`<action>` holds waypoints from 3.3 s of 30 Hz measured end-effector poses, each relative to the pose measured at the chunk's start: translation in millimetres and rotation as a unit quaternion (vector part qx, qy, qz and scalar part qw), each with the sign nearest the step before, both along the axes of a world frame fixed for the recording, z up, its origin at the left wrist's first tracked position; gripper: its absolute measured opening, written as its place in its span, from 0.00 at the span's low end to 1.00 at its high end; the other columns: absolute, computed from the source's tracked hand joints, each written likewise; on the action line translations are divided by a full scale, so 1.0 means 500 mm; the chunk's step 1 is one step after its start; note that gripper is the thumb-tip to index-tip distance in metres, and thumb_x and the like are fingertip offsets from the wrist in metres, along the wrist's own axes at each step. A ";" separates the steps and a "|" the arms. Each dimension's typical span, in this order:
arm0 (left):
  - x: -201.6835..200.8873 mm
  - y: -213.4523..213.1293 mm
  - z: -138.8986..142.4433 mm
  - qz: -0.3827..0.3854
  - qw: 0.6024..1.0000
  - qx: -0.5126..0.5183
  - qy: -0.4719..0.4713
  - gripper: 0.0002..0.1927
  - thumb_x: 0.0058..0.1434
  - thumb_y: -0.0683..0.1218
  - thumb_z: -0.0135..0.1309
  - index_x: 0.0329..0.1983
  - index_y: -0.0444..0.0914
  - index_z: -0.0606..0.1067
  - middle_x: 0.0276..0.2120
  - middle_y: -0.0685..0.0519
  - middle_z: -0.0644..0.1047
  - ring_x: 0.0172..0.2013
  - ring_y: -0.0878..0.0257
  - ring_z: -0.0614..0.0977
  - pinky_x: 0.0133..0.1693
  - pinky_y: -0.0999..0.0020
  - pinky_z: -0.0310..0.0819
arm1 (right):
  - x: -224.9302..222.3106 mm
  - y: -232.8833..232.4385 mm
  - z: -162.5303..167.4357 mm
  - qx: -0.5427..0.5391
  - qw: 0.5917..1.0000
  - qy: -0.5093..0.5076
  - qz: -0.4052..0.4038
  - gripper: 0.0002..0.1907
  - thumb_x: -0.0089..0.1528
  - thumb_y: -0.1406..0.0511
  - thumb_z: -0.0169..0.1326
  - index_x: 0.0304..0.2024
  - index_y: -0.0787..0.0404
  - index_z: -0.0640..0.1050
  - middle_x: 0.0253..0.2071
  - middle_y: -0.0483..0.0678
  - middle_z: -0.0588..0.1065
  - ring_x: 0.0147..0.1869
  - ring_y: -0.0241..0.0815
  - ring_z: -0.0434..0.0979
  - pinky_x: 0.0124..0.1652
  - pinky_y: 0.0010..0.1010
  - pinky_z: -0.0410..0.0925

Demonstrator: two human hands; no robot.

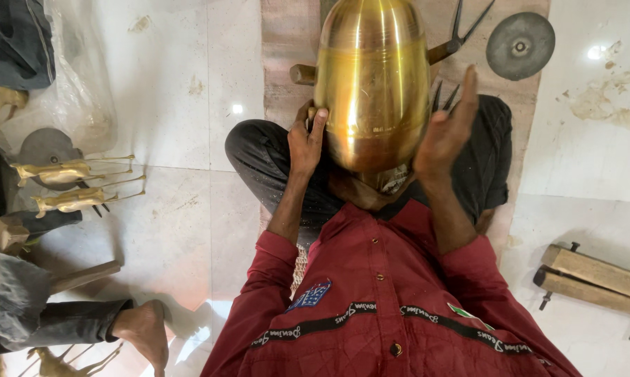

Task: The person sits cross-legged on the floor holding a brass vessel between their legs and repeatedly taps its surface with a wooden mallet to shape it. They reposition the vessel, work it with a small punch-like tool, and finally hold a round abrasive disc against the brass surface.

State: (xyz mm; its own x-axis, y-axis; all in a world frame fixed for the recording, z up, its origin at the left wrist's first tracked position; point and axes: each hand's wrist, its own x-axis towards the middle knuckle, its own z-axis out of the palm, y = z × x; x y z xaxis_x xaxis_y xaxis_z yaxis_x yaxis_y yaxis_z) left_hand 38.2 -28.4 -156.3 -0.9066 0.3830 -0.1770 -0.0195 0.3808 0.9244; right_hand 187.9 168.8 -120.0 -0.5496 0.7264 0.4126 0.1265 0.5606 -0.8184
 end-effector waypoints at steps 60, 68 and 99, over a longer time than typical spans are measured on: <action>-0.209 0.142 0.211 -0.349 0.922 0.168 -0.008 0.22 0.66 0.40 0.62 0.62 0.36 0.73 0.44 0.43 0.80 0.43 0.57 0.87 0.47 0.64 0.88 | 0.071 0.189 -0.042 -0.557 0.826 0.081 -0.032 0.17 0.70 0.63 0.50 0.56 0.68 0.70 0.41 0.52 0.75 0.42 0.46 0.77 0.38 0.37 0.74; -0.257 0.283 0.196 -0.521 0.833 0.075 0.169 0.16 0.67 0.37 0.60 0.58 0.36 0.75 0.43 0.46 0.82 0.41 0.59 0.88 0.46 0.64 0.89 | 0.177 0.029 0.058 -0.389 0.921 0.009 0.014 0.27 0.73 0.66 0.48 0.73 0.65 0.59 0.46 0.50 0.73 0.44 0.43 0.75 0.44 0.36 0.73; -0.225 0.341 0.276 -0.658 0.686 0.008 0.310 0.21 0.57 0.40 0.68 0.54 0.36 0.80 0.37 0.47 0.84 0.37 0.58 0.86 0.37 0.59 0.81 | 0.177 -0.048 0.057 -0.035 0.980 -0.196 0.013 0.34 0.67 0.74 0.57 0.76 0.62 0.66 0.55 0.61 0.70 0.57 0.57 0.74 0.56 0.43 0.70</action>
